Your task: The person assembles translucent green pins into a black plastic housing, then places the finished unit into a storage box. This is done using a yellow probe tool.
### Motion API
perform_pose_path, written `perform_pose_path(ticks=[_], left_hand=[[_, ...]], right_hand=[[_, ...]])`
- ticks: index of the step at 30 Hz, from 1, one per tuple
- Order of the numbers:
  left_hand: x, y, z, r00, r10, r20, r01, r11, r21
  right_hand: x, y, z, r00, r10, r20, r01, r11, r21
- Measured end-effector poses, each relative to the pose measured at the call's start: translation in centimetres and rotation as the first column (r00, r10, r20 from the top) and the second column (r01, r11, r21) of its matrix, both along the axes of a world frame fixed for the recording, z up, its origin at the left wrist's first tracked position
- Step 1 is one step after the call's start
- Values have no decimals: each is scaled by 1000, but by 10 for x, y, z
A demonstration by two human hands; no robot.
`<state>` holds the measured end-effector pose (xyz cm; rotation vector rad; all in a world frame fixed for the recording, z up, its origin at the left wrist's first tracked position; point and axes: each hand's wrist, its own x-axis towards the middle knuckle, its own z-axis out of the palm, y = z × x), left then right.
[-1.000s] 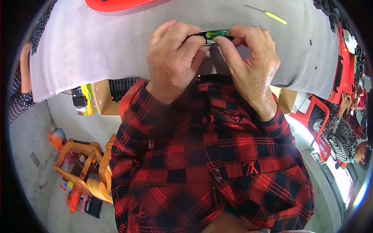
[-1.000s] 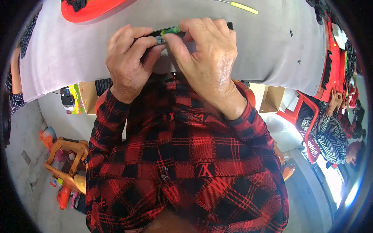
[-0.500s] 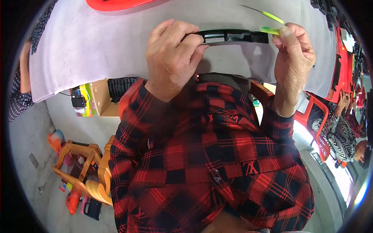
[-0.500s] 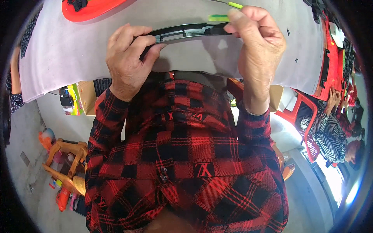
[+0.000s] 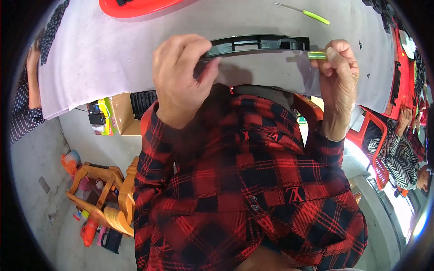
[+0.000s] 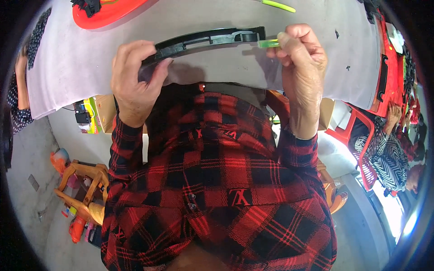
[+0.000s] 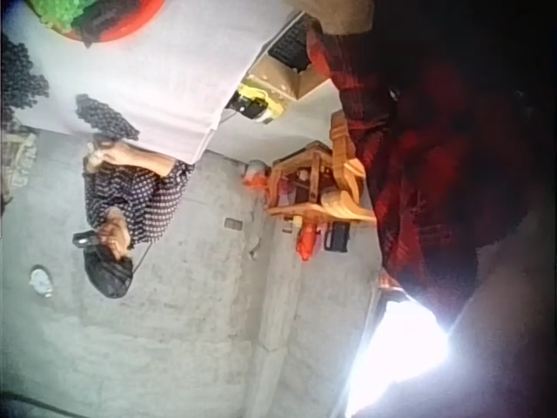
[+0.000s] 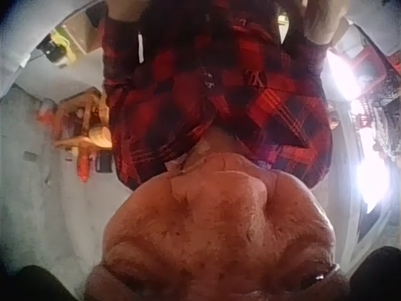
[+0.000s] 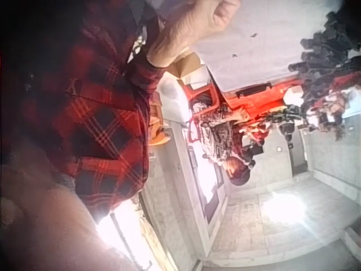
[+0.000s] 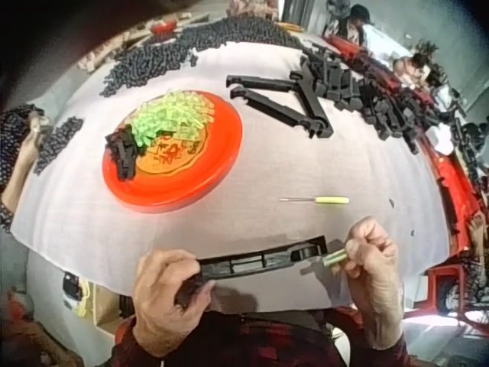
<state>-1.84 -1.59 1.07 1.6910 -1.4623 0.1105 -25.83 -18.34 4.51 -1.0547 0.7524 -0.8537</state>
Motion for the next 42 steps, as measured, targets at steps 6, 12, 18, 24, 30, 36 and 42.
perform_pose_path(ticks=[6, 12, 18, 24, 30, 36, 42], left_hand=[[-8, 23, 14, 988, -56, -142, 65, 996, 58], [-38, 23, 25, 883, -248, -398, 329, 932, 151], [-66, 6, 24, 747, -432, -504, 544, 834, 91], [-38, -24, 28, 923, -381, 47, 373, 919, 131], [-18, -75, 33, 777, -486, 400, 471, 870, 142], [2, -72, 39, 792, -538, 290, 448, 834, 323], [-13, -38, 25, 982, -186, 28, 168, 933, 320]], right_hand=[[31, 4, -2, 986, 162, 29, -161, 986, -29], [64, -26, -25, 927, 324, 187, -307, 945, -114], [101, -26, -5, 928, 302, 220, -328, 940, 93], [103, -38, -9, 829, 339, 445, -437, 889, 137], [74, -45, 9, 919, 140, 369, -155, 988, 11], [-4, -50, 0, 993, 84, 81, -74, 990, -119], [-18, -27, 1, 988, 51, -143, -91, 953, -290]])
